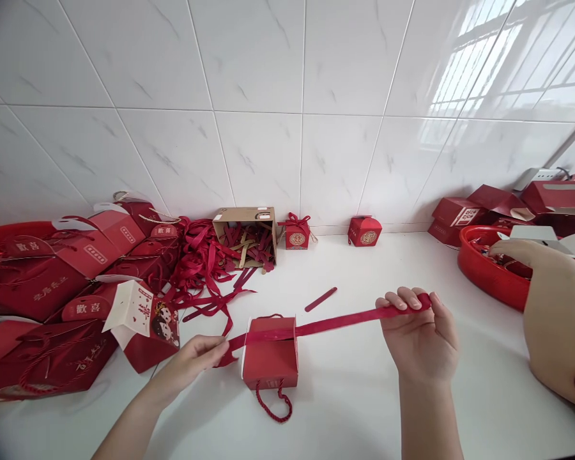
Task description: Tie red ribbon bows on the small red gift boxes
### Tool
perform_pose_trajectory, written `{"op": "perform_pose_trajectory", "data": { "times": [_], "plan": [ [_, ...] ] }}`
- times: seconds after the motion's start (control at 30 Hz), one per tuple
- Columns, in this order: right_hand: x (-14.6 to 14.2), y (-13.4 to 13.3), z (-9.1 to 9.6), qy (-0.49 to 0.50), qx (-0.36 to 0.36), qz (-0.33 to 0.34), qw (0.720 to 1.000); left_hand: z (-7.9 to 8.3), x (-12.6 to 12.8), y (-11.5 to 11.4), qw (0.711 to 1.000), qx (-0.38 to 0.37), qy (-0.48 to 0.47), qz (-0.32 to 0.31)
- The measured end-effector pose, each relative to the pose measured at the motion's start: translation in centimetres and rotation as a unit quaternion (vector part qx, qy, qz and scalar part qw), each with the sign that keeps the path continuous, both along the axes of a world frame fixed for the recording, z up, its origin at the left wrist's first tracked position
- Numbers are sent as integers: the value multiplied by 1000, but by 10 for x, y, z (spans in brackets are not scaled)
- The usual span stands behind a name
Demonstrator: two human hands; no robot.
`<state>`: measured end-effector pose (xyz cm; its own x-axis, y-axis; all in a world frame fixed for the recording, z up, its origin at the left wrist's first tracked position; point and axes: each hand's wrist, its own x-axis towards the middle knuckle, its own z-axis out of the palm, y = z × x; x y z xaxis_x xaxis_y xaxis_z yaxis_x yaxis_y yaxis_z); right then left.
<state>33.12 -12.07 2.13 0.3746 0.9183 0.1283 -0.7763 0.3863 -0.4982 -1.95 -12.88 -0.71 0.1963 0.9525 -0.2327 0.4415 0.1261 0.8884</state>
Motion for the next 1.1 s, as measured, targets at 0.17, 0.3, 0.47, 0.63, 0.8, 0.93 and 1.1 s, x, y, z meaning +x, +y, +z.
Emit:
{"op": "perform_pose_trajectory", "data": {
  "times": [0.17, 0.3, 0.47, 0.63, 0.8, 0.93, 1.1],
  "plan": [
    [1, 1, -5, 84, 6, 18, 996, 0, -43, 6, 985, 14, -151, 86],
    [-1, 2, -5, 101, 29, 26, 994, 11, -63, 14, 940, 65, -298, 152],
    [-9, 5, 10, 60, 29, 40, 997, 55, -45, 27, 908, 133, -392, 59],
    [-22, 10, 25, -47, 38, 60, 996, 87, -11, 38, 912, 191, -362, -40],
    [-43, 20, 38, -177, 85, 54, 979, 96, 11, 39, 886, 271, -376, -19],
    [-66, 21, 50, -243, 111, 52, 962, 98, 22, 37, 863, 295, -407, -49],
    [-90, 16, 64, -284, 66, 37, 956, 100, 35, 34, 890, 286, -355, -14]
  ]
}}
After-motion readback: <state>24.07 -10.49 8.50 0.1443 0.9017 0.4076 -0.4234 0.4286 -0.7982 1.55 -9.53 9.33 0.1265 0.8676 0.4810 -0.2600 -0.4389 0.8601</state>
